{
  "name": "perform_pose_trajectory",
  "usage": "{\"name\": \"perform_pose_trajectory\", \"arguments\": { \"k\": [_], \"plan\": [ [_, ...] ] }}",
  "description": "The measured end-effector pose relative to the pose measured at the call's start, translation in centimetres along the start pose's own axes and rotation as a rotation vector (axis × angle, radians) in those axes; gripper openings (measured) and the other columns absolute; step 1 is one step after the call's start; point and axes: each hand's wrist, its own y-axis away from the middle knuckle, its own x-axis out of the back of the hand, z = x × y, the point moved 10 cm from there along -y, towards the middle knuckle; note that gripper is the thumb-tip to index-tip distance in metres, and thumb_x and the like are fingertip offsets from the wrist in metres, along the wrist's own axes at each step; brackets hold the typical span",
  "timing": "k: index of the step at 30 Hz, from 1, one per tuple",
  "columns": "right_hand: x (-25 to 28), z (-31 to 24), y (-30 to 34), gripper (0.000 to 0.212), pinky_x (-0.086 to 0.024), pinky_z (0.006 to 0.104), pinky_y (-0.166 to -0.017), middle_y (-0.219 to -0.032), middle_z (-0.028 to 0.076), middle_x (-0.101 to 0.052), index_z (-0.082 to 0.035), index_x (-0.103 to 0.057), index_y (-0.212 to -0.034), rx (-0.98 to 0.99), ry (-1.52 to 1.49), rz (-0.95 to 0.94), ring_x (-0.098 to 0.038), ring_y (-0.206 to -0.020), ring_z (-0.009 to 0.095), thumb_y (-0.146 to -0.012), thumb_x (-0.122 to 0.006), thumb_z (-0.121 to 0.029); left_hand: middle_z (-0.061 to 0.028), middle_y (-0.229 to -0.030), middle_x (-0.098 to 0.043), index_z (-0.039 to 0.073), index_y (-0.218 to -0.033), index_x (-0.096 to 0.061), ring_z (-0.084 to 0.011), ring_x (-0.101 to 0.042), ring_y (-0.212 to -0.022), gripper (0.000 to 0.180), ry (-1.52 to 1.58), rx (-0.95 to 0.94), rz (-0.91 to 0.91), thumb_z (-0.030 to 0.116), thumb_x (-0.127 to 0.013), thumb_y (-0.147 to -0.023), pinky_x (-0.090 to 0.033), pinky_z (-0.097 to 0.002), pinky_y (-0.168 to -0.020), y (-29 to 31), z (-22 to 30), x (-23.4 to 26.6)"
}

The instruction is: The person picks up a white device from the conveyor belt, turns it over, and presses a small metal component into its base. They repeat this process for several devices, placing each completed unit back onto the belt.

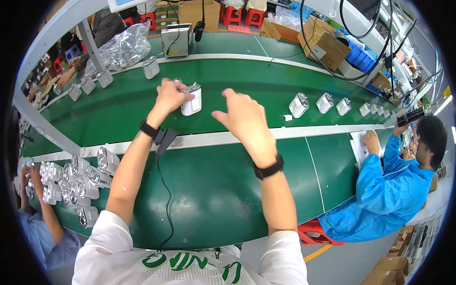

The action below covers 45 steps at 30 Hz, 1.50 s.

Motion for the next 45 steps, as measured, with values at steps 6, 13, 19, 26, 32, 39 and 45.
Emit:
{"name": "perform_pose_trajectory", "arguments": {
  "k": [6,13,19,26,32,39,45],
  "plan": [
    [-6.2,-7.3,-3.6,0.076,-0.053,0.0451,-0.085,-0.117,0.024,-0.065,-0.004,-0.050,-0.134,0.046,-0.196,-0.085,-0.065,-0.103,0.039,-0.072,-0.083,-0.032,-0.0241,-0.124,-0.052,0.006,-0.100,-0.076,-0.0434,-0.046,-0.118,0.043,0.014,-0.014,0.133,0.032,-0.085,-0.067,-0.045,-0.0493,-0.098,7.0,-3.2,7.7],
    [-13.5,-18.6,1.4,0.076,-0.053,0.0481,-0.085,-0.121,0.028,-0.056,0.000,-0.046,-0.131,0.358,-0.575,-0.077,-0.062,-0.104,0.045,-0.067,-0.083,-0.021,-0.0275,-0.131,-0.048,0.004,-0.101,-0.075,-0.0465,-0.046,-0.119,0.036,-0.093,0.023,0.214,0.023,-0.082,-0.070,-0.046,-0.0503,-0.097,18.8,-5.2,13.1],
    [-15.2,-24.7,6.6,0.066,-0.053,0.0466,-0.083,-0.121,0.024,-0.050,-0.001,-0.046,-0.123,0.477,-0.624,-0.340,-0.060,-0.101,0.044,-0.066,-0.079,-0.009,-0.0292,-0.135,-0.045,0.004,-0.109,-0.073,-0.0464,-0.047,-0.120,0.043,-0.226,0.161,0.193,0.026,-0.083,-0.073,-0.051,-0.0500,-0.090,27.3,-7.9,15.5],
    [-12.6,-22.5,5.2,0.067,-0.051,0.0405,-0.089,-0.124,0.019,-0.047,-0.002,-0.045,-0.127,0.586,-0.691,-0.245,-0.056,-0.112,0.038,-0.067,-0.075,-0.001,-0.0290,-0.137,-0.043,0.005,-0.124,-0.065,-0.0457,-0.049,-0.118,0.056,-0.403,0.068,0.222,0.030,-0.083,-0.077,-0.055,-0.0477,-0.083,29.7,-6.9,16.2],
    [-7.6,-22.3,4.8,0.066,-0.045,0.0405,-0.104,-0.140,0.016,-0.045,-0.005,-0.046,-0.130,0.685,-0.891,-0.165,-0.048,-0.132,0.032,-0.070,-0.069,0.009,-0.0233,-0.137,-0.045,0.004,-0.146,-0.041,-0.0368,-0.053,-0.121,0.074,0.383,-0.009,0.352,0.030,-0.076,-0.086,-0.055,-0.0425,-0.085,28.8,-4.2,18.9],
    [-5.0,-21.3,3.8,0.065,-0.042,0.0415,-0.109,-0.154,0.017,-0.036,-0.006,-0.047,-0.131,0.723,-0.891,-0.064,-0.044,-0.138,0.030,-0.072,-0.069,0.009,-0.0224,-0.135,-0.048,-0.004,-0.150,-0.025,-0.0286,-0.053,-0.125,0.090,1.283,0.156,-0.177,0.035,-0.076,-0.087,-0.052,-0.0375,-0.092,19.2,-4.1,10.6],
    [-3.2,-19.0,2.0,0.047,-0.045,0.0379,-0.105,-0.149,0.018,-0.044,-0.003,-0.056,-0.119,0.515,-0.990,-0.233,-0.053,-0.128,0.024,-0.076,-0.071,0.008,-0.0200,-0.135,-0.047,-0.003,-0.149,-0.028,-0.0270,-0.053,-0.122,0.095,0.741,-0.085,0.137,0.030,-0.084,-0.079,-0.051,-0.0364,-0.094,15.9,-3.7,12.3]
  ]
}}
